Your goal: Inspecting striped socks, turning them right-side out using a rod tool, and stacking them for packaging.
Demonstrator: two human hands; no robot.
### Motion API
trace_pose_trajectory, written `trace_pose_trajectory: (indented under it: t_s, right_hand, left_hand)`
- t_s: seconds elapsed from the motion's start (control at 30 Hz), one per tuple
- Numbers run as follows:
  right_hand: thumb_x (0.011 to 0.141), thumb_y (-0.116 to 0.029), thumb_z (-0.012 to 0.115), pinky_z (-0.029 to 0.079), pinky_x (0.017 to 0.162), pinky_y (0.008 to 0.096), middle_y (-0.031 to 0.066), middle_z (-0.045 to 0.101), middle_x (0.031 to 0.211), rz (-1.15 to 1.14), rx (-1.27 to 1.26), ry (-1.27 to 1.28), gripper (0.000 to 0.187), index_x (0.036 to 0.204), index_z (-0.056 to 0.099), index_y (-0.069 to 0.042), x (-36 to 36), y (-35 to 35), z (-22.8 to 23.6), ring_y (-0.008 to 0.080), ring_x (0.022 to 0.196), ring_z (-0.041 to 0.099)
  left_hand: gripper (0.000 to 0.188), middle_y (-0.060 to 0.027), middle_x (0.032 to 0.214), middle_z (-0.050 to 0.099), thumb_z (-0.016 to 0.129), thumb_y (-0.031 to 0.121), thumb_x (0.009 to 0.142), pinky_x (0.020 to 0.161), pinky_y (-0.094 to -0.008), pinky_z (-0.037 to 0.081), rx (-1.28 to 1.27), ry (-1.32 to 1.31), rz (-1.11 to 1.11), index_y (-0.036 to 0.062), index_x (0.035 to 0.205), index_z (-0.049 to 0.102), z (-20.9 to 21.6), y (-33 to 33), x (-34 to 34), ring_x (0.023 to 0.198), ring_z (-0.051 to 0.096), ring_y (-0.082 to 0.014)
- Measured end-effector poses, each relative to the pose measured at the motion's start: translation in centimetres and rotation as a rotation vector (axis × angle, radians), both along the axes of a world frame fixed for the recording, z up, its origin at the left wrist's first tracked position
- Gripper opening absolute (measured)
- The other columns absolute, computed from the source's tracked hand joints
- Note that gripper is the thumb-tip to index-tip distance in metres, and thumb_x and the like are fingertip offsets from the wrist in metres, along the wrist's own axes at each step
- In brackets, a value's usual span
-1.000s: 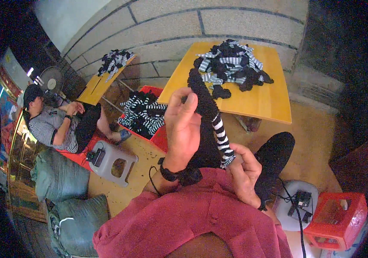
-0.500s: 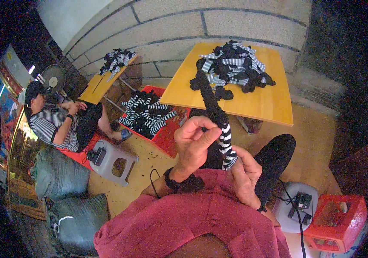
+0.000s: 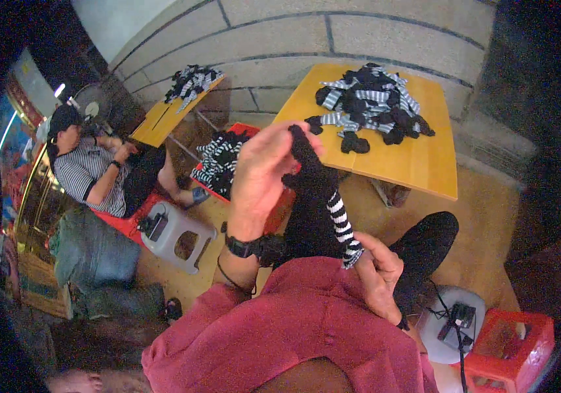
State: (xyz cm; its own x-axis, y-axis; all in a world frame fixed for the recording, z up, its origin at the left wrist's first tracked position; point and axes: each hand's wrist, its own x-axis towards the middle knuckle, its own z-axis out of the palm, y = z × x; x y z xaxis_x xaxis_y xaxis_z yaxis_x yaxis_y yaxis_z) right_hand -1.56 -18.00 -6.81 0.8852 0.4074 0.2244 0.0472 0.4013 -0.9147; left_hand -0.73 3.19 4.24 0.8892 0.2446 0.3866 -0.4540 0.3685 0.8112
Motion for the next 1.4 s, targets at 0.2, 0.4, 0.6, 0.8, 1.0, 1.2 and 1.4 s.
trace_pose_trajectory:
  t_s: [0.2,0.4,0.6,0.8,1.0,1.2,1.4]
  right_hand:
    - [0.085,0.004,0.048,0.041,0.060,0.0184,0.0003,0.062,0.082,0.042,-0.093,-0.030,0.025,0.107,0.060,0.001,-0.3,0.0,-0.6,0.0047,0.068,0.053]
    - [0.085,-0.006,0.050,0.029,0.048,0.0160,-0.0019,0.059,0.078,0.032,-0.004,-0.033,0.025,0.106,0.059,0.002,-0.7,0.9,-0.5,0.0014,0.055,0.041]
    - [0.087,-0.007,0.052,0.042,0.068,0.0202,0.0012,0.061,0.089,-0.008,-0.037,0.031,0.023,0.107,0.058,0.004,-0.2,0.0,-0.7,0.0061,0.076,0.053]
    - [0.083,-0.010,0.055,0.024,0.043,0.0162,-0.0041,0.052,0.066,-0.071,-0.027,0.039,0.022,0.102,0.059,0.000,-0.4,0.8,-0.7,0.0008,0.048,0.037]
    - [0.085,-0.014,0.055,0.022,0.042,0.0159,-0.0044,0.053,0.069,-0.143,0.081,-0.015,0.022,0.102,0.059,0.000,-0.3,1.4,-1.5,0.0004,0.047,0.036]
    - [0.085,-0.012,0.055,0.025,0.044,0.0156,-0.0030,0.057,0.076,-0.101,0.006,0.043,0.022,0.102,0.059,0.000,-0.1,1.1,-0.8,0.0008,0.053,0.040]
    - [0.087,-0.010,0.054,0.037,0.058,0.0176,0.0028,0.059,0.094,-0.044,0.077,-0.004,0.025,0.109,0.055,0.002,-0.3,1.2,-0.8,0.0058,0.070,0.050]
  left_hand:
    - [0.029,-0.0032,0.065,0.049,0.050,0.034,0.090,0.063,-0.0305,0.045,-0.142,-0.084,-0.207,0.0061,0.084,0.048,-1.6,-1.0,1.6,0.059,0.052,-0.0167]
    - [0.030,0.0007,0.058,0.039,0.041,0.037,0.093,0.061,-0.0337,0.040,-0.300,-0.100,-0.362,0.0094,0.080,0.045,-2.4,-1.9,1.4,0.053,0.042,-0.0136]
    - [0.030,-0.0074,0.076,0.058,0.050,0.033,0.090,0.067,-0.0301,0.046,-0.139,0.084,-0.183,0.0033,0.087,0.053,-3.0,-3.1,0.0,0.072,0.058,-0.0179]
    - [0.031,-0.0106,0.079,0.063,0.049,0.032,0.091,0.064,-0.0257,0.047,-0.150,0.107,-0.254,0.0035,0.085,0.058,-5.0,-5.0,-0.2,0.075,0.062,-0.0165]
    - [0.030,-0.0149,0.079,0.062,0.050,0.031,0.090,0.071,-0.0345,0.049,-0.120,0.103,-0.381,0.0013,0.086,0.055,-5.0,-5.7,-0.5,0.076,0.062,-0.0241]
    - [0.034,-0.0151,0.079,0.061,0.046,0.032,0.092,0.071,-0.0349,0.050,-0.268,0.181,-0.430,0.0001,0.088,0.056,-6.0,-5.9,-0.6,0.077,0.062,-0.0243]
    - [0.034,-0.0146,0.079,0.061,0.049,0.033,0.091,0.068,-0.0329,0.051,-0.280,0.186,-0.346,-0.0002,0.089,0.056,-5.9,-6.7,-0.8,0.075,0.062,-0.0227]
